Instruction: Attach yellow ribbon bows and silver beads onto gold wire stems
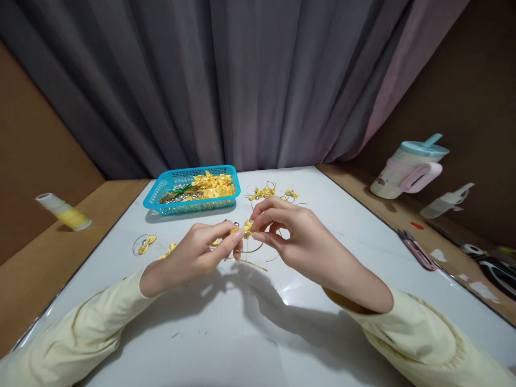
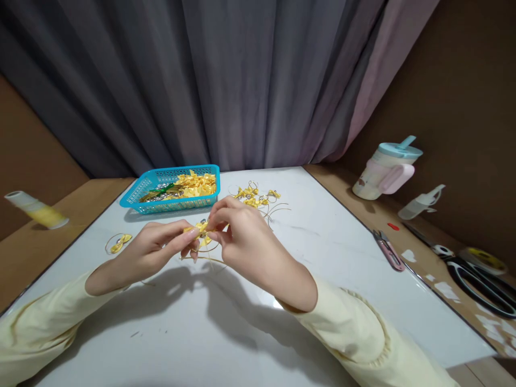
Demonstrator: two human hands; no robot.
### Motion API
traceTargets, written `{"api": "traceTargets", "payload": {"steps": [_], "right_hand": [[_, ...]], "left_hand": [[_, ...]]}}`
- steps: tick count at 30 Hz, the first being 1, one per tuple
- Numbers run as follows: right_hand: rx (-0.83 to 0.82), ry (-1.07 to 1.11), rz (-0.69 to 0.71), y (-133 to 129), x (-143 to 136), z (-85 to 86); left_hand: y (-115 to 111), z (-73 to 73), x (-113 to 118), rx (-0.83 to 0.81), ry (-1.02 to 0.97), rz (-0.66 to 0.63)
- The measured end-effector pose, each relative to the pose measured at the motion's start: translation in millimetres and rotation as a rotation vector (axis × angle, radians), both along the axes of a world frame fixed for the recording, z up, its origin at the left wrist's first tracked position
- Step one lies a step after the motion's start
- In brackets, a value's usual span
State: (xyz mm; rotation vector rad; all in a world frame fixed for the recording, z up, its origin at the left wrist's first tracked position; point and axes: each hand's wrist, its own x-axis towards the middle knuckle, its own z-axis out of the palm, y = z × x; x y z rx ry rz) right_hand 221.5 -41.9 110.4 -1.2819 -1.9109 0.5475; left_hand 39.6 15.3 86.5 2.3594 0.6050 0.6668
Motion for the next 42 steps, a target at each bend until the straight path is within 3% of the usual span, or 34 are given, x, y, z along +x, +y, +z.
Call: {"api": "traceTargets", "payload": {"steps": [8,18,28,36,42], "right_hand": [[0.250,-0.042,0.012,2,1,-8.4],[0.119,-0.172,0.083,-1,8,-4.3],[-0.140,-0.029,0.085,1,4,4.6],[-0.093,0.005,0.037,-2,0,-2.8],[-0.057,0.017,-0.035,-3,-2,-5.8]], "left_hand": [[1,1.4,-1,-0.014,0.033,-0.016],[0,-1.7,-2,0.170,0.004,-0.071],[1,-4.9,-4,0.253,-0.002,-0.125],[-1,-3.4,-1,0.242,-0.013,-0.094],[-1,-2.8,-1,0.128,0.026,-0.042]]}}
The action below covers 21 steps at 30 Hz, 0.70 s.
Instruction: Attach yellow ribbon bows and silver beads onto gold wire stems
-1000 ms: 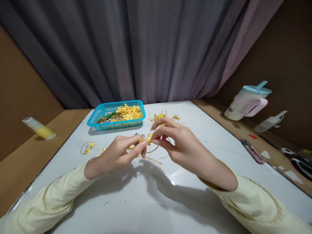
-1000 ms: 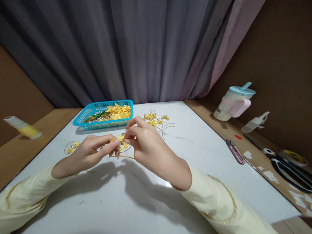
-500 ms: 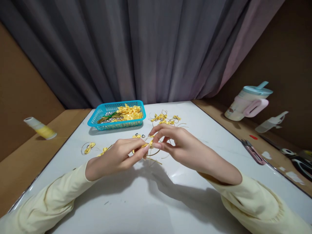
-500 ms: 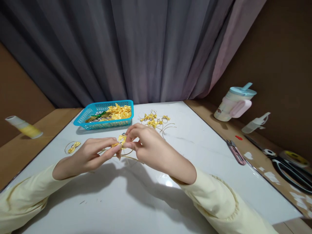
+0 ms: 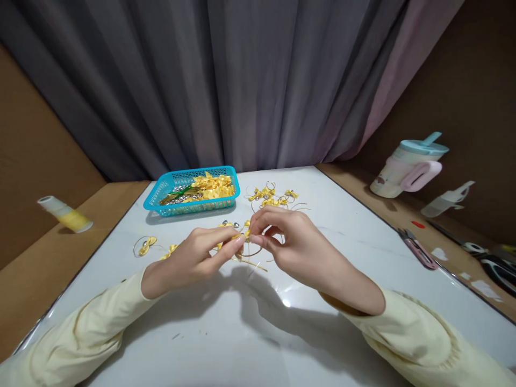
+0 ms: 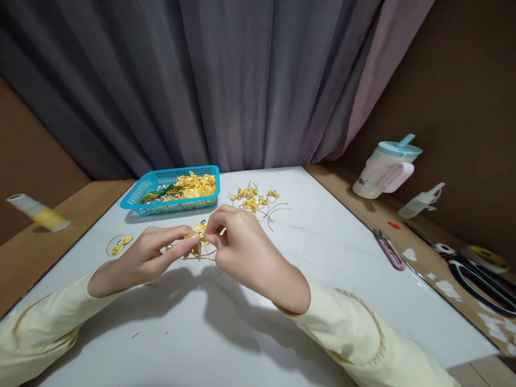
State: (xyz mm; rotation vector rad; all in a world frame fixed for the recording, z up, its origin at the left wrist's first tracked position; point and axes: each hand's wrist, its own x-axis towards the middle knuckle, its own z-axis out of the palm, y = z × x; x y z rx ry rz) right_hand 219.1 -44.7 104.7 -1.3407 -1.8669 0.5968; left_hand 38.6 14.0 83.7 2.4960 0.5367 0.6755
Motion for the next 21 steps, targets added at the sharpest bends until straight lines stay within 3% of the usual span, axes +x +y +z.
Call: {"api": "traceTargets", "payload": {"steps": [9,17,21], "right_hand": [[-0.013,-0.016,-0.056,-2,-5,-0.6],[-0.002,-0.043,-0.068,-4,-5,-0.7],[0.017,-0.084,-0.058,-4,-6,-1.0]], "left_hand": [[0,1.5,1,-0.038,0.026,0.016],[0,-8.9,1,0.179,0.009,0.018],[1,-10.5,1,0.198,0.016,-0.005]]}}
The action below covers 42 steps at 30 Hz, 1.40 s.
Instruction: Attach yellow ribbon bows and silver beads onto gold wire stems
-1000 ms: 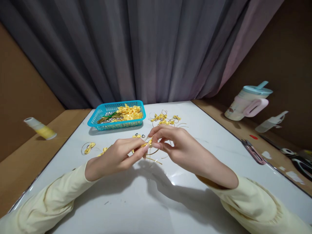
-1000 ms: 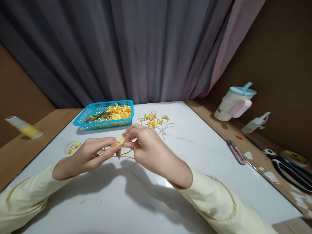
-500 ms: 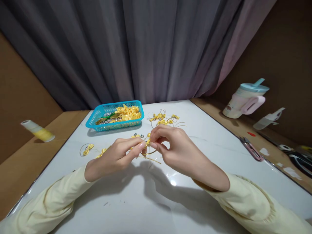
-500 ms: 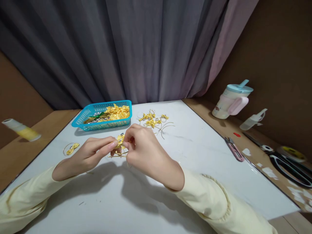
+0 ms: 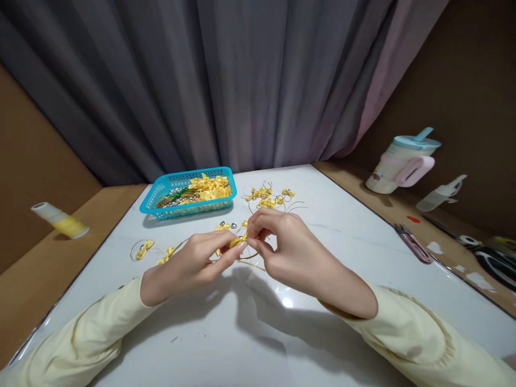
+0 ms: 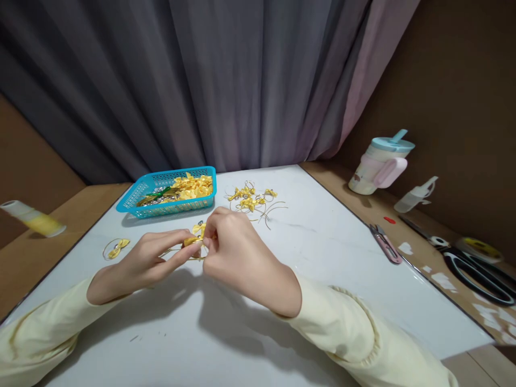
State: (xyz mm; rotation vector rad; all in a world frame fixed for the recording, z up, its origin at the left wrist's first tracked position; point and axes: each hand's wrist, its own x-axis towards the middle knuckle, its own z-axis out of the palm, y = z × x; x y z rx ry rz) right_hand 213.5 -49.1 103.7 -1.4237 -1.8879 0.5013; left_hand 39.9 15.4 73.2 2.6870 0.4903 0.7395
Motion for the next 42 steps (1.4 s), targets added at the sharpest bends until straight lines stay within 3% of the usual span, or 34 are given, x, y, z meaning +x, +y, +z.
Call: {"api": "traceTargets", "payload": {"steps": [13,28,36,42], "right_hand": [[0.003,-0.095,-0.010,-2,0,-2.6],[-0.066,-0.136,0.010,0,2,-3.8],[-0.012,-0.094,-0.033,9,9,-4.9],[0.002,0.042,-0.035,9,16,1.5]], "left_hand": [[0,-0.7,0,-0.101,0.051,0.008],[-6,-5.4,6,-0.083,0.012,0.064],[-1,-4.7,6,-0.031,-0.055,0.112],[-3,-1.9,6,-0.113,-0.067,0.125]]}}
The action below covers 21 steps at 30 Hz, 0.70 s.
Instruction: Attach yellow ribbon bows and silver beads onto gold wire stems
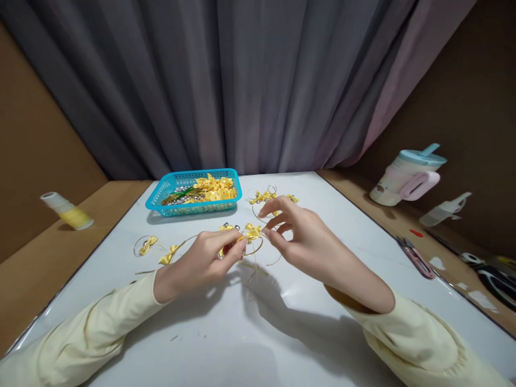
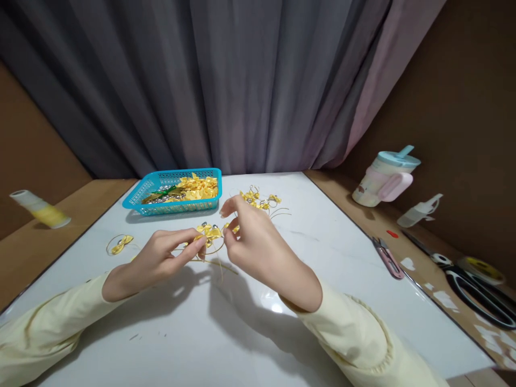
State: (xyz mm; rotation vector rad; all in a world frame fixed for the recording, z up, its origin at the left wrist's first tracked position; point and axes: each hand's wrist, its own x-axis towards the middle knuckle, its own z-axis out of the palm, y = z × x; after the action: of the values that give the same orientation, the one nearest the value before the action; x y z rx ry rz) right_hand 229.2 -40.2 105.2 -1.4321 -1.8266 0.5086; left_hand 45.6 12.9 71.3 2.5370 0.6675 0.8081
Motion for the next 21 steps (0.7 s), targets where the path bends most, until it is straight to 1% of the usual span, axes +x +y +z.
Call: {"api": "traceTargets", "payload": {"steps": [2,5,7,8,11,13,15,18,21], "right_hand": [[-0.012,0.077,0.014,0,2,3.9],[-0.092,0.145,0.056,1,3,9.3],[-0.135,0.103,0.074,2,2,10.9],[-0.130,0.062,0.068,2,1,10.9],[-0.043,-0.037,0.029,3,-2,7.8],[0.001,-0.056,0.022,3,-4,4.6],[-0.001,-0.060,0.038,4,-5,2.0],[-0.038,-0.032,0.080,5,-2,-0.2],[-0.106,0.029,0.169,9,2,-1.7]], "left_hand": [[0,0.7,0,-0.040,-0.002,0.007],[1,1.6,-1,-0.080,-0.007,0.012],[1,2.0,-2,-0.096,-0.012,0.013],[1,2.2,-2,-0.104,-0.016,0.014],[0,2.1,-3,-0.109,-0.026,0.016],[0,1.7,-4,-0.090,-0.032,0.010],[0,1.4,-5,-0.059,-0.038,-0.007],[1,0.4,-5,-0.013,-0.043,-0.038],[2,-2.1,-5,0.061,-0.052,-0.074]]}}
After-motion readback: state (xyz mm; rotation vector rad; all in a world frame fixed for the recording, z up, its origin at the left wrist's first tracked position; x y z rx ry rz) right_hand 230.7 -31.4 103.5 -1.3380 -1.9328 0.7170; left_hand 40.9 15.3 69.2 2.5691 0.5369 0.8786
